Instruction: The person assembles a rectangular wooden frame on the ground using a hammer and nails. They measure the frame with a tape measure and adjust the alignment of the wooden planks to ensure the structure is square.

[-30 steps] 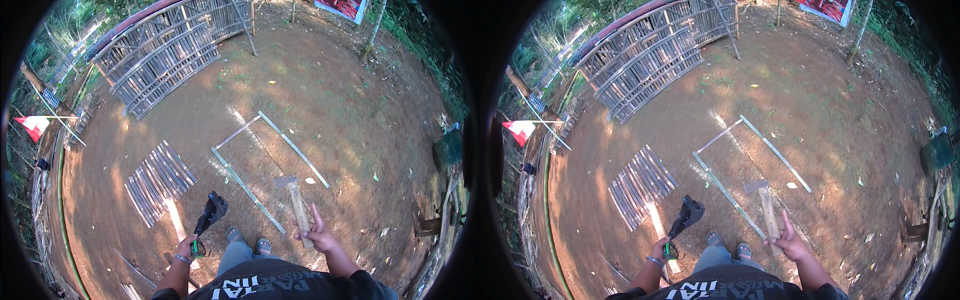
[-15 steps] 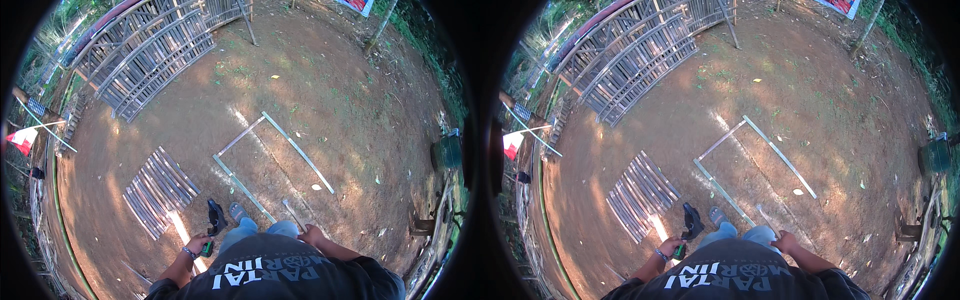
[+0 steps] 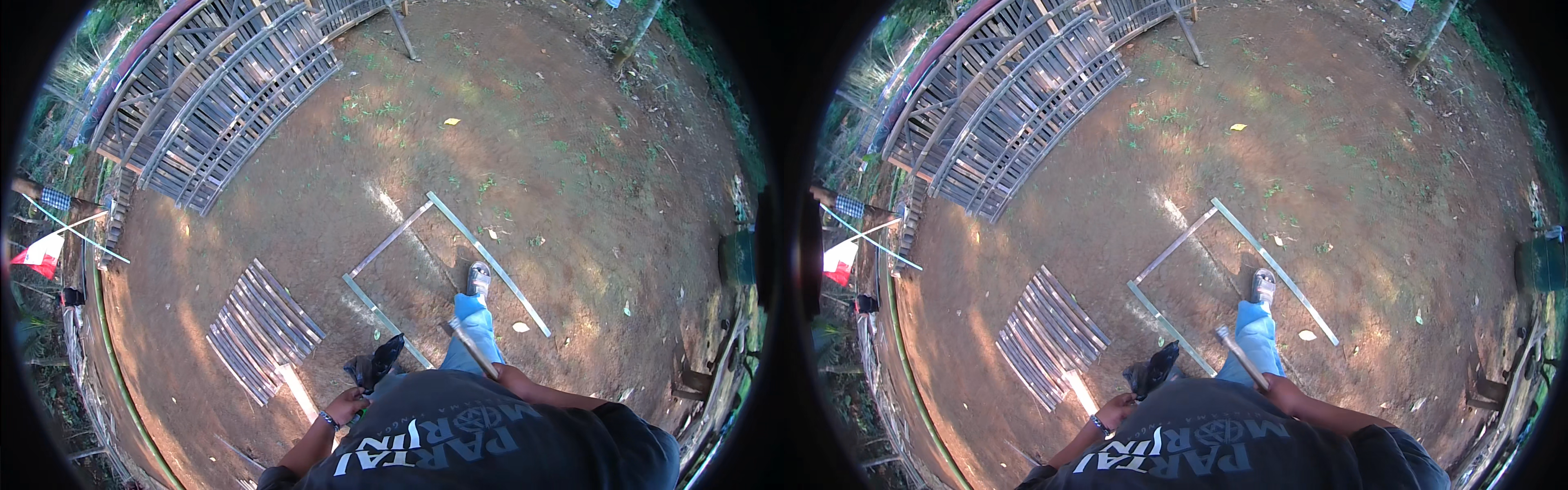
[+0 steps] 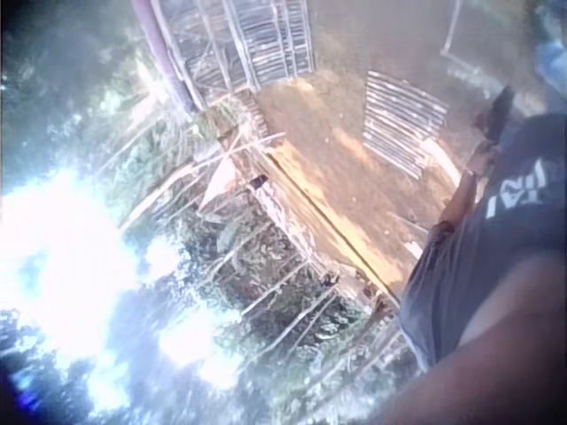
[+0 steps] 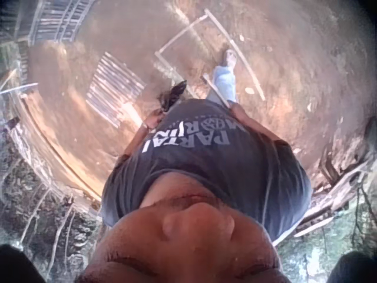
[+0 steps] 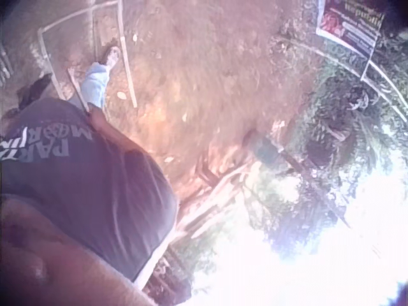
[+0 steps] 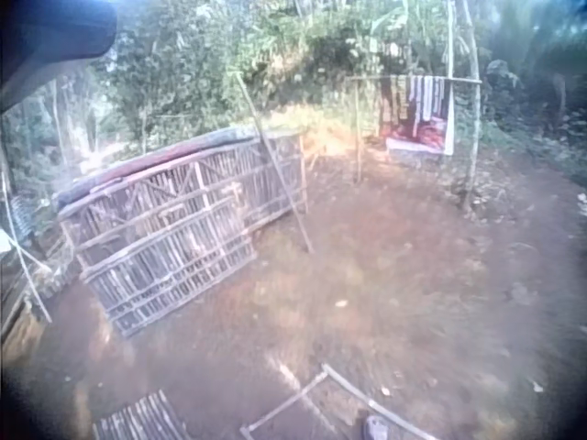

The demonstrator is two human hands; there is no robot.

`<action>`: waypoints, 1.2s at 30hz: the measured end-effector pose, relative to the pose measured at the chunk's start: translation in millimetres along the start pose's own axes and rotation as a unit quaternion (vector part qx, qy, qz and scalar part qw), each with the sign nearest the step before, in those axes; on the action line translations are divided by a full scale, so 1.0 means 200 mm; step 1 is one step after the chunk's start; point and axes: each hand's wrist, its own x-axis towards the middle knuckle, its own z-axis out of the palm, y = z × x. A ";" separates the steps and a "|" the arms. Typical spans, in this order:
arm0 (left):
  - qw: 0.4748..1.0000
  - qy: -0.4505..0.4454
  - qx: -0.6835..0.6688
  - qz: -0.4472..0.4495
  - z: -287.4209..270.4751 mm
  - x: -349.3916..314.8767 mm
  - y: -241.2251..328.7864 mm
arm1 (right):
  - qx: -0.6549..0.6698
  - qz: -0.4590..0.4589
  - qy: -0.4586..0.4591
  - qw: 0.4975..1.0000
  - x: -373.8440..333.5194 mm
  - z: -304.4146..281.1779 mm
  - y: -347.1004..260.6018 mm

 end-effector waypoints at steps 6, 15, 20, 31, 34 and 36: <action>0.996 -0.051 0.044 -0.052 0.42 0.24 0.51 | -0.124 -0.067 -0.054 0.989 0.26 -0.67 0.06; 0.971 -0.150 0.184 -0.034 0.85 0.44 1.01 | -0.175 -0.008 -0.162 0.971 0.39 -1.30 -0.05; 0.980 -0.148 0.114 -0.074 0.84 0.60 1.06 | -0.158 0.009 -0.140 0.977 0.46 -1.37 -0.02; 0.993 -0.092 0.064 0.026 0.64 1.03 1.26 | -0.078 0.051 -0.119 0.989 0.61 -1.24 -0.06; 0.990 -0.104 -0.093 0.006 0.64 1.21 1.26 | 0.176 0.181 -0.151 0.956 0.45 -1.26 -0.16; 0.983 -0.099 -0.152 -0.004 0.59 1.34 1.22 | 0.253 0.171 -0.183 0.935 0.30 -1.31 -0.43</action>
